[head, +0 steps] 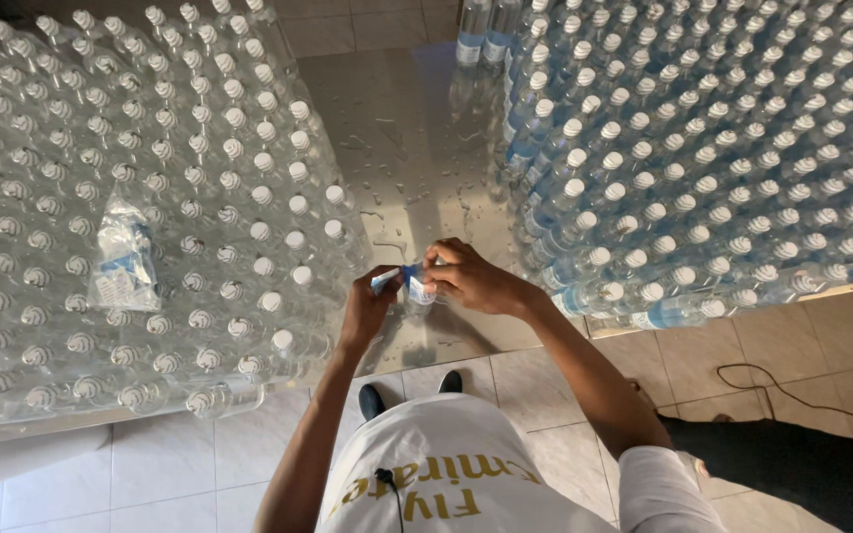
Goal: The person stands between two large stacks of plastic water bottles and repeatedly applies small labels to the caps of the bottles on the left stack. They pick up a bottle, apply a label, and place it back in the stack while another person works on the right stack.
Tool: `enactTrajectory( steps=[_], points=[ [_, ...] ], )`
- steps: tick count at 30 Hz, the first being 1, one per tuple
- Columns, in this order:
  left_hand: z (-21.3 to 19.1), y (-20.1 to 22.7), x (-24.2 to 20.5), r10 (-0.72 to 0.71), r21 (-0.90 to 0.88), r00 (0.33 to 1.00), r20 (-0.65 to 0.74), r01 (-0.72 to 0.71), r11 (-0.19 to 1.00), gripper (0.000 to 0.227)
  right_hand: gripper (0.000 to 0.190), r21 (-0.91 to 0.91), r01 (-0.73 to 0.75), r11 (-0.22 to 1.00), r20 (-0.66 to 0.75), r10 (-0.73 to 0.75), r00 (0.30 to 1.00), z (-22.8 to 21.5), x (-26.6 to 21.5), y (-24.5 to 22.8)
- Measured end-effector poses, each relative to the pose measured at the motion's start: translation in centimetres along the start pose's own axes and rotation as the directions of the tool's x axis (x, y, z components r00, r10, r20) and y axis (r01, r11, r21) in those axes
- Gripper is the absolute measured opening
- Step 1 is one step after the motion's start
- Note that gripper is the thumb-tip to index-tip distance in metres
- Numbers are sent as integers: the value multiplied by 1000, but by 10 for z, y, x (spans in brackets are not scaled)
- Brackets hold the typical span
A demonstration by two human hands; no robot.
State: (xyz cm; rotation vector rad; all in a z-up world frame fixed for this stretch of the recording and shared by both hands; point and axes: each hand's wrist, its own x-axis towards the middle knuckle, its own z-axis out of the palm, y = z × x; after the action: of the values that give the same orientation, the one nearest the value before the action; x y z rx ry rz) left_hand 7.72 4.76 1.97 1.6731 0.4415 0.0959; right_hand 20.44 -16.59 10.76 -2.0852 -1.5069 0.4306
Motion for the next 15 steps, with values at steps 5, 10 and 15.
enactTrajectory(
  steps=[5, 10, 15],
  points=[
    [2, -14, 9, -8, 101, 1000, 11, 7, 995, 22, 22, 5, 13, 1000, -77, -12, 997, 14, -11, -6],
    [-1, -4, 7, 46, 103, 999, 21, -48, 994, 22, 46, 71, -118, 991, -92, 124, 988, 15, -19, -31],
    [-1, -29, 20, 140, 127, 989, 51, -146, 981, 20, 103, 348, -106, 932, -242, 198, 950, 53, -14, -1]
  ],
)
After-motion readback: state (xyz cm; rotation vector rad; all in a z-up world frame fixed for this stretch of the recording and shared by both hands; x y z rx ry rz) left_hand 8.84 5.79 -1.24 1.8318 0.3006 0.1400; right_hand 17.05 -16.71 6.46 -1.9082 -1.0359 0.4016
